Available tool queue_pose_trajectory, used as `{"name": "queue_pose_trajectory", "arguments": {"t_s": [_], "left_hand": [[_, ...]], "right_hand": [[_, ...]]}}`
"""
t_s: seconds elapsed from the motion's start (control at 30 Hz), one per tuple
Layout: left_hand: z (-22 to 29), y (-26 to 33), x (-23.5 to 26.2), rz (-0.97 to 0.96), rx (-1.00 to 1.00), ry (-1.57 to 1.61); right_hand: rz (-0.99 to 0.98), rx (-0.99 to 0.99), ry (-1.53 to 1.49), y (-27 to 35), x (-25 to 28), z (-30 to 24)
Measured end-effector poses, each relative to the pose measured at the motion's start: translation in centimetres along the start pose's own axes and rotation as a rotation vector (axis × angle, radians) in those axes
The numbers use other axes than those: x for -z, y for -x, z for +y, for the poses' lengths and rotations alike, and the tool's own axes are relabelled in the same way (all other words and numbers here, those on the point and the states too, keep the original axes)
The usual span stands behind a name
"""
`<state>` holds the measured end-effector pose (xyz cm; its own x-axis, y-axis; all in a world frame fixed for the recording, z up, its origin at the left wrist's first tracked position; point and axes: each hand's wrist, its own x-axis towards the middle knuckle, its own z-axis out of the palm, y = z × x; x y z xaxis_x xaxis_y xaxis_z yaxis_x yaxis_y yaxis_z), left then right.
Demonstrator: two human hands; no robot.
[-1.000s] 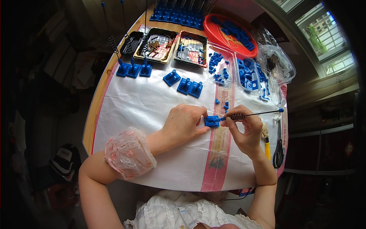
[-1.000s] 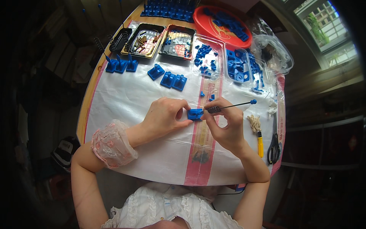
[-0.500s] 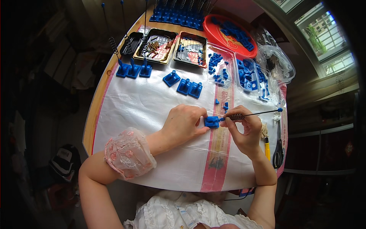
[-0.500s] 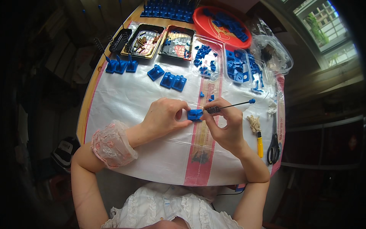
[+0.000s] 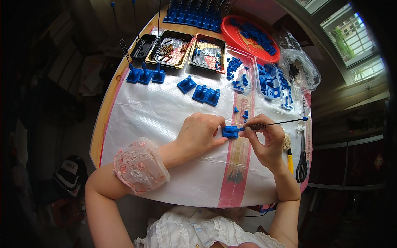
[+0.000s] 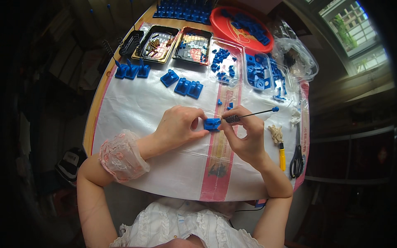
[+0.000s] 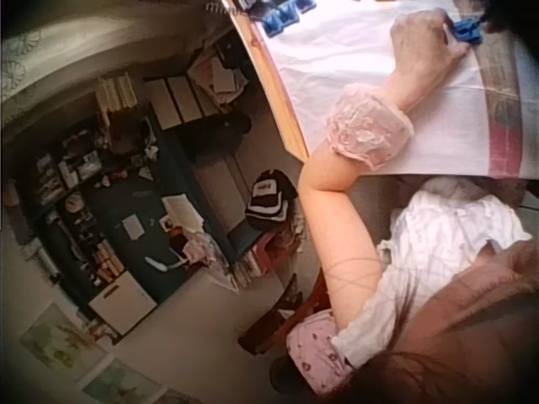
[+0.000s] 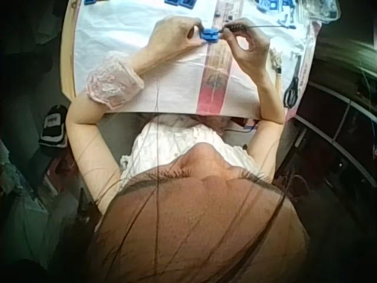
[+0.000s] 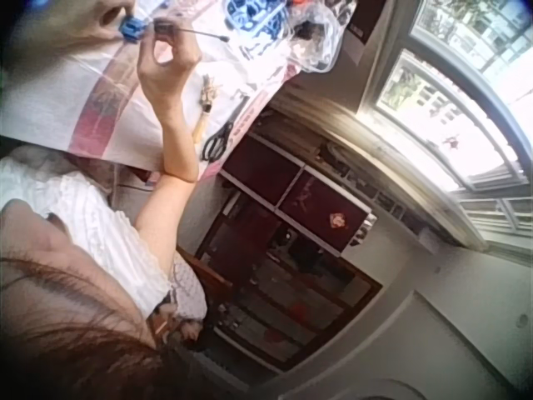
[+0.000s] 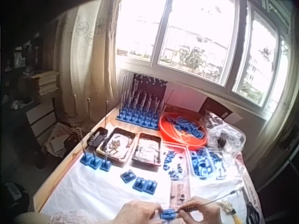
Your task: The recorder is assembling small blue plastic parts onto metal filament rods at a workstation.
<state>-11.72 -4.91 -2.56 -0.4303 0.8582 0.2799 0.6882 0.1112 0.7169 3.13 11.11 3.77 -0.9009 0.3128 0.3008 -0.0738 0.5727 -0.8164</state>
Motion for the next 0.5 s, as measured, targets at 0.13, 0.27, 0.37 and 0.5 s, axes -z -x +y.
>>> {"name": "queue_pose_trajectory", "arguments": {"t_s": [0.13, 0.27, 0.37, 0.5], "left_hand": [[-0.05, 0.01, -0.03, -0.004, 0.007, 0.003], [0.01, 0.0, 0.0, -0.005, 0.004, 0.008], [-0.18, 0.05, -0.15, 0.007, -0.006, 0.01], [-0.32, 0.11, -0.18, 0.018, -0.021, 0.009]], "right_hand": [[-0.006, 0.01, 0.001, 0.04, 0.06, 0.16], [-0.001, 0.013, -0.011, 0.06, 0.09, 0.27], [-0.007, 0.003, -0.013, 0.06, 0.08, 0.25], [-0.007, -0.001, -0.022, 0.04, 0.03, 0.26]]}}
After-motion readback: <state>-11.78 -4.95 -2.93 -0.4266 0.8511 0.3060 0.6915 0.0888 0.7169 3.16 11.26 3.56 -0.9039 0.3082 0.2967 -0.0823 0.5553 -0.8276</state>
